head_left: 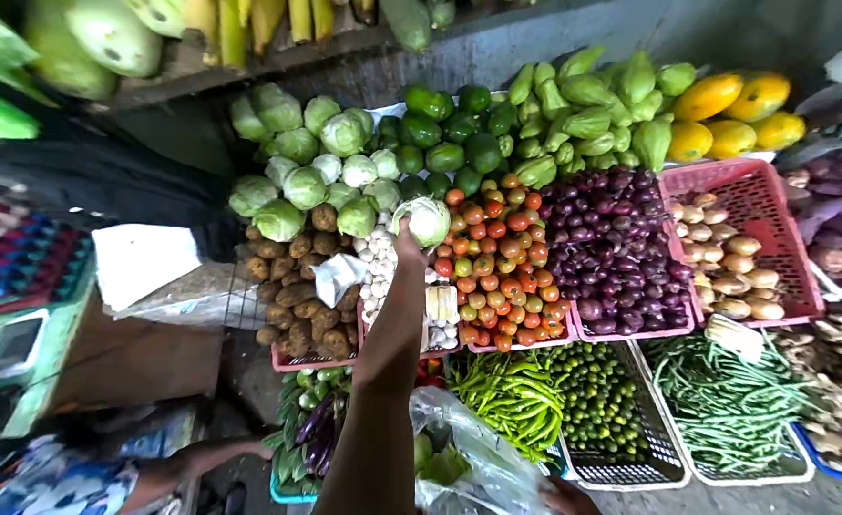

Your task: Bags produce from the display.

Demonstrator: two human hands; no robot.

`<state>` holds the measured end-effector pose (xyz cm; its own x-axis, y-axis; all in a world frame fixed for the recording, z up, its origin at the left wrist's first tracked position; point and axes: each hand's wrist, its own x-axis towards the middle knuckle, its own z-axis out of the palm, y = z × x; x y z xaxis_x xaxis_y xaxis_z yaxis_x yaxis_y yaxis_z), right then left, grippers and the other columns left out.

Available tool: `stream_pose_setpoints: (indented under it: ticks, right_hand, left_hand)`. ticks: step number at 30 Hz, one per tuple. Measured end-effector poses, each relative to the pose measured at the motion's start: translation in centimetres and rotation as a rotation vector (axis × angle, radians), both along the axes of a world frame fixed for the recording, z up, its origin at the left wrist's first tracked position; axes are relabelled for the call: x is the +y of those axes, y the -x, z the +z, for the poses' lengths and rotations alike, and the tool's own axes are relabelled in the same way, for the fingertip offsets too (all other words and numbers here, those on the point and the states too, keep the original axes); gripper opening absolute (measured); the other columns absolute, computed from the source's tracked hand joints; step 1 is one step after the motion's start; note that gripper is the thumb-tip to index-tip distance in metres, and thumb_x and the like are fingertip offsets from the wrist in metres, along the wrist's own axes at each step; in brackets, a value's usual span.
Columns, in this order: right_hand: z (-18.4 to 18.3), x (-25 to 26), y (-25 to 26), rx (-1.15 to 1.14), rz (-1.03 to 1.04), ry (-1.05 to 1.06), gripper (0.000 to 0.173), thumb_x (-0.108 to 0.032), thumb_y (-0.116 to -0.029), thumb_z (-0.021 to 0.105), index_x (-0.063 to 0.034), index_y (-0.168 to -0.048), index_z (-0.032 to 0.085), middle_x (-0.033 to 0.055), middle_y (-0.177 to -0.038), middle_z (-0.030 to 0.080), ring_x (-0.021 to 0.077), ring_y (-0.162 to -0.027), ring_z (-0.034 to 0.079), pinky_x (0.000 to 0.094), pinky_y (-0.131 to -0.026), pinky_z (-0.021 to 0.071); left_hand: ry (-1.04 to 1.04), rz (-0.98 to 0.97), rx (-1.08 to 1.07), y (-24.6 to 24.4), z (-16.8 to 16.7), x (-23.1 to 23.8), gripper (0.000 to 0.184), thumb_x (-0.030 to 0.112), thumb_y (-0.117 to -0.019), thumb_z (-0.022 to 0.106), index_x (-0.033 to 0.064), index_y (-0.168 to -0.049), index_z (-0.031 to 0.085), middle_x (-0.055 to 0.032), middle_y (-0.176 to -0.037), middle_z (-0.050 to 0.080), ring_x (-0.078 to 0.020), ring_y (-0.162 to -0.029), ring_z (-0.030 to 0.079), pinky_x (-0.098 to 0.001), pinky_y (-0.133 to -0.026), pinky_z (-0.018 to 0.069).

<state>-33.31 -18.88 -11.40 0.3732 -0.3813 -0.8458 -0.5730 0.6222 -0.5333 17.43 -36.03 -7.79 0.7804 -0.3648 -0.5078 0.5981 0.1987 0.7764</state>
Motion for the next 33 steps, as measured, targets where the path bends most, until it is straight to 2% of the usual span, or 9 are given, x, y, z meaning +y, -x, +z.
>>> stream_pose_setpoints:
  ticks: [6, 9, 13, 16, 19, 21, 24, 29, 33]
  right_hand:
    - [0.9, 0.7, -0.1, 0.021, 0.030, 0.031, 0.028, -0.014, -0.0972, 0.061, 0.0025, -0.119, 0.065, 0.0134, -0.100, 0.068, 0.0173, -0.086, 0.065, 0.0406, -0.078, 0.0560]
    - [0.7, 1.8, -0.1, 0.034, 0.092, 0.070, 0.028, -0.016, -0.0963, 0.064, 0.0013, -0.118, 0.068, 0.0153, -0.101, 0.070, 0.0209, -0.088, 0.066, 0.0440, -0.080, 0.0568]
    - [0.7, 2.7, -0.7, 0.044, 0.129, 0.176, 0.027, -0.020, -0.0956, 0.065, -0.0002, -0.113, 0.071, 0.0164, -0.100, 0.070, 0.0245, -0.089, 0.067, 0.0487, -0.080, 0.0563]
    - [2.9, 2.9, -3.1, 0.017, 0.095, 0.189, 0.028, -0.021, -0.0999, 0.065, 0.0016, -0.117, 0.068, 0.0157, -0.104, 0.070, 0.0220, -0.091, 0.067, 0.0447, -0.081, 0.0581]
    - [7.1, 3.9, -6.2, -0.031, -0.016, 0.143, 0.025, -0.017, -0.1024, 0.061, -0.0007, -0.121, 0.065, 0.0078, -0.099, 0.069, 0.0119, -0.084, 0.065, 0.0330, -0.076, 0.0579]
    - [7.5, 4.0, -8.0, -0.081, -0.055, 0.059, 0.038, -0.011, -0.1022, 0.061, -0.0030, -0.139, 0.057, 0.0107, -0.111, 0.069, 0.0144, -0.087, 0.066, 0.0338, -0.076, 0.0583]
    - [8.0, 5.9, -9.0, -0.172, 0.010, 0.020, 0.048, -0.013, -0.1016, 0.060, -0.0100, -0.149, 0.051, 0.0126, -0.121, 0.067, 0.0196, -0.095, 0.068, 0.0388, -0.078, 0.0603]
    - [9.9, 9.0, -9.1, -0.309, 0.072, 0.080, 0.046, -0.012, -0.0994, 0.061, -0.0081, -0.145, 0.055, 0.0105, -0.112, 0.070, 0.0163, -0.087, 0.069, 0.0358, -0.075, 0.0606]
    - [10.5, 9.9, -9.3, -0.324, 0.056, 0.134, 0.046, -0.011, -0.0981, 0.063, -0.0082, -0.144, 0.058, 0.0075, -0.116, 0.070, 0.0140, -0.094, 0.069, 0.0349, -0.082, 0.0607]
  left_hand:
    - [0.054, 0.159, -0.093, -9.1, 10.2, 8.3, 0.075, 0.067, -0.0928, 0.056, 0.0179, -0.149, 0.047, -0.0162, -0.139, 0.061, -0.0363, -0.123, 0.062, -0.0653, -0.093, 0.0545]
    - [0.061, 0.231, -0.228, -15.3, 16.3, 10.9, 0.084, 0.078, -0.0934, 0.044, 0.0182, -0.152, 0.043, -0.0171, -0.141, 0.058, -0.0349, -0.115, 0.064, -0.0567, -0.086, 0.0578]
    - [-0.100, 0.038, -0.450, -14.4, 18.8, 16.4, 0.061, 0.050, -0.1074, 0.043, 0.0057, -0.149, 0.044, -0.0168, -0.136, 0.062, -0.0271, -0.116, 0.066, -0.0447, -0.095, 0.0561]
    - [-0.143, -0.422, -0.494, -5.2, 13.4, 23.4, 0.038, 0.026, -0.1067, 0.045, -0.0015, -0.128, 0.060, -0.0138, -0.113, 0.072, -0.0220, -0.100, 0.070, -0.0412, -0.092, 0.0580]
    - [-0.124, -1.007, -0.058, 8.9, 2.7, 30.9, 0.033, 0.022, -0.1034, 0.047, -0.0021, -0.113, 0.068, -0.0141, -0.104, 0.075, -0.0235, -0.092, 0.074, -0.0418, -0.088, 0.0608]
    - [-0.249, -1.268, 0.065, 18.2, -3.7, 34.5, 0.031, 0.014, -0.1076, 0.044, -0.0077, -0.118, 0.064, -0.0170, -0.108, 0.073, -0.0225, -0.096, 0.073, -0.0393, -0.090, 0.0599]
    - [-0.646, -1.484, -0.250, 27.1, -10.6, 38.2, 0.033, 0.013, -0.1052, 0.049, 0.0035, -0.132, 0.066, -0.0181, -0.131, 0.067, -0.0306, -0.122, 0.064, -0.0522, -0.107, 0.0503]
    - [-0.954, -1.463, -0.479, 24.7, -16.4, 40.4, 0.046, 0.027, -0.1007, 0.059, 0.0078, -0.142, 0.057, -0.0227, -0.140, 0.059, -0.0420, -0.127, 0.059, -0.0644, -0.102, 0.0498]
    - [-1.326, -1.519, -0.427, 18.4, -14.7, 42.1, 0.050, 0.041, -0.0963, 0.063, -0.0045, -0.116, 0.068, -0.0298, -0.124, 0.065, -0.0477, -0.119, 0.062, -0.0699, -0.094, 0.0503]
